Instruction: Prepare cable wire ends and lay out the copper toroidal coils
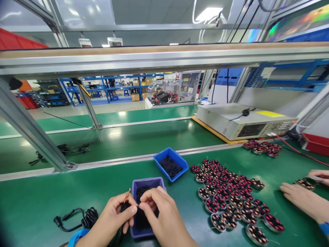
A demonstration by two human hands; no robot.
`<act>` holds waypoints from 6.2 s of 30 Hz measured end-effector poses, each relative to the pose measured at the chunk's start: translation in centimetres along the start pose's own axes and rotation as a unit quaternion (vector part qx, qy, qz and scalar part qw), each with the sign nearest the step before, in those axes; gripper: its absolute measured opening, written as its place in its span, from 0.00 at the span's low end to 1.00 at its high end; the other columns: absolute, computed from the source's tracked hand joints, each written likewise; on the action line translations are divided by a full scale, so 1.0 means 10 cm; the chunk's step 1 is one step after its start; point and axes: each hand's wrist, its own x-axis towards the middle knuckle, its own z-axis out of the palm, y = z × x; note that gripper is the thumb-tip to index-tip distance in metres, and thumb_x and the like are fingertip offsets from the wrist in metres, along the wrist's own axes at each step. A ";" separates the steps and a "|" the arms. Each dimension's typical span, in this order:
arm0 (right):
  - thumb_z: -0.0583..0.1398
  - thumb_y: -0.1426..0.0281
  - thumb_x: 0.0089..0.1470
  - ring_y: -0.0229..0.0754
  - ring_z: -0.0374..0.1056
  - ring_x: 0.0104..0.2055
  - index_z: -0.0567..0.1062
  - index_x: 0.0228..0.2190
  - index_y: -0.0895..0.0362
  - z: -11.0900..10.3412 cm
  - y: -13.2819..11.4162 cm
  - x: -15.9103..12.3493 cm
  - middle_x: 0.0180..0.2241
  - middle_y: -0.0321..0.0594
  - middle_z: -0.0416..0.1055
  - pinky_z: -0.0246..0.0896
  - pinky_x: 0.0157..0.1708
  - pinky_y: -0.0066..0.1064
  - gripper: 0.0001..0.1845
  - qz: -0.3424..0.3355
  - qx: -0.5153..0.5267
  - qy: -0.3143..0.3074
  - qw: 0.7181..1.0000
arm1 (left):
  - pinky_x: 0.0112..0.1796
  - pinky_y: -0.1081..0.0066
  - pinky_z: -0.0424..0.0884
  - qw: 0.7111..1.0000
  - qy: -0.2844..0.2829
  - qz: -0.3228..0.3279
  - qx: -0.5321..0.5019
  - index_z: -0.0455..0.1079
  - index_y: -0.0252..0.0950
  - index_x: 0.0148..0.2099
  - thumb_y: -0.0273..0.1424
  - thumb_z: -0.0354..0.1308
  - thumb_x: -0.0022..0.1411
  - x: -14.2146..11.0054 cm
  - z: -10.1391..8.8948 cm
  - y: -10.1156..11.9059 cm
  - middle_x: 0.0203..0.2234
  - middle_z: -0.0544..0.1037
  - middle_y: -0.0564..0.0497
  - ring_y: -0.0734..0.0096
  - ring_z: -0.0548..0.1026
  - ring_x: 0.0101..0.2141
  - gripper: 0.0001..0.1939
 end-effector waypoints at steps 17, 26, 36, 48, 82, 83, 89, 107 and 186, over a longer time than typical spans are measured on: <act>0.70 0.58 0.51 0.42 0.73 0.32 0.82 0.29 0.55 0.15 0.02 -0.01 0.29 0.38 0.78 0.69 0.35 0.26 0.13 0.202 0.288 0.059 0.934 | 0.14 0.80 0.61 1.000 0.002 -0.015 -0.010 0.68 0.34 0.29 0.54 0.67 0.51 -0.03 0.02 0.02 0.13 0.70 0.56 0.79 0.64 0.13 0.26; 0.63 0.63 0.57 0.42 0.71 0.30 0.79 0.27 0.56 0.13 -0.02 0.03 0.28 0.38 0.76 0.65 0.32 0.27 0.11 0.154 0.198 0.000 0.968 | 0.15 0.81 0.61 1.000 -0.010 -0.014 -0.009 0.67 0.34 0.29 0.53 0.67 0.53 -0.03 0.00 0.05 0.14 0.70 0.56 0.80 0.64 0.13 0.26; 0.51 0.70 0.67 0.40 0.69 0.30 0.71 0.30 0.54 0.07 0.06 0.03 0.28 0.37 0.71 0.63 0.31 0.27 0.13 -0.029 -0.013 0.031 0.999 | 0.15 0.80 0.60 1.000 -0.007 -0.016 -0.004 0.68 0.34 0.29 0.53 0.66 0.53 -0.02 -0.01 0.04 0.14 0.71 0.55 0.79 0.64 0.14 0.26; 0.44 0.75 0.70 0.42 0.66 0.31 0.67 0.34 0.55 -0.02 0.09 0.09 0.30 0.41 0.70 0.63 0.29 0.29 0.16 -0.222 -0.178 0.008 0.959 | 0.14 0.81 0.59 1.000 0.004 -0.023 -0.013 0.68 0.34 0.28 0.55 0.67 0.50 -0.03 0.00 0.05 0.13 0.69 0.56 0.80 0.63 0.13 0.27; 0.55 0.78 0.55 0.40 0.69 0.32 0.72 0.30 0.55 -0.06 -0.11 0.05 0.31 0.38 0.73 0.63 0.33 0.28 0.08 -0.026 0.017 -0.101 0.994 | 0.30 0.73 0.71 0.996 -0.061 -0.016 -0.063 0.75 0.34 0.37 0.34 0.73 0.48 -0.10 0.00 0.25 0.29 0.74 0.51 0.71 0.71 0.28 0.16; 0.56 0.78 0.54 0.40 0.69 0.31 0.72 0.30 0.55 -0.08 -0.12 0.06 0.30 0.37 0.73 0.63 0.32 0.28 0.08 -0.012 0.023 -0.103 0.994 | 0.32 0.72 0.71 0.996 -0.066 -0.012 -0.063 0.75 0.34 0.37 0.36 0.73 0.48 -0.09 -0.01 0.24 0.29 0.74 0.51 0.71 0.71 0.28 0.17; 0.60 0.62 0.61 0.43 0.72 0.34 0.73 0.20 0.55 -0.34 -0.14 0.13 0.30 0.38 0.75 0.66 0.37 0.33 0.19 -0.014 0.080 -0.186 0.979 | 0.32 0.72 0.67 0.997 -0.055 -0.015 -0.048 0.76 0.33 0.37 0.50 0.65 0.57 -0.05 -0.04 0.29 0.27 0.74 0.51 0.70 0.73 0.28 0.23; 0.64 0.84 0.54 0.44 0.66 0.32 0.78 0.28 0.53 0.14 0.28 0.02 0.27 0.36 0.72 0.58 0.32 0.34 0.13 -0.075 -0.342 -0.098 0.931 | 0.27 0.74 0.62 0.990 -0.088 -0.016 -0.111 0.66 0.35 0.31 0.50 0.64 0.58 -0.07 0.00 0.26 0.20 0.69 0.55 0.74 0.69 0.21 0.22; 0.59 0.58 0.65 0.45 0.74 0.33 0.79 0.42 0.54 0.09 0.05 0.00 0.31 0.41 0.77 0.71 0.33 0.30 0.14 0.058 0.091 0.077 0.991 | 0.19 0.79 0.61 1.000 -0.009 -0.002 0.002 0.72 0.33 0.26 0.48 0.70 0.50 0.03 -0.07 0.06 0.23 0.67 0.56 0.80 0.65 0.19 0.22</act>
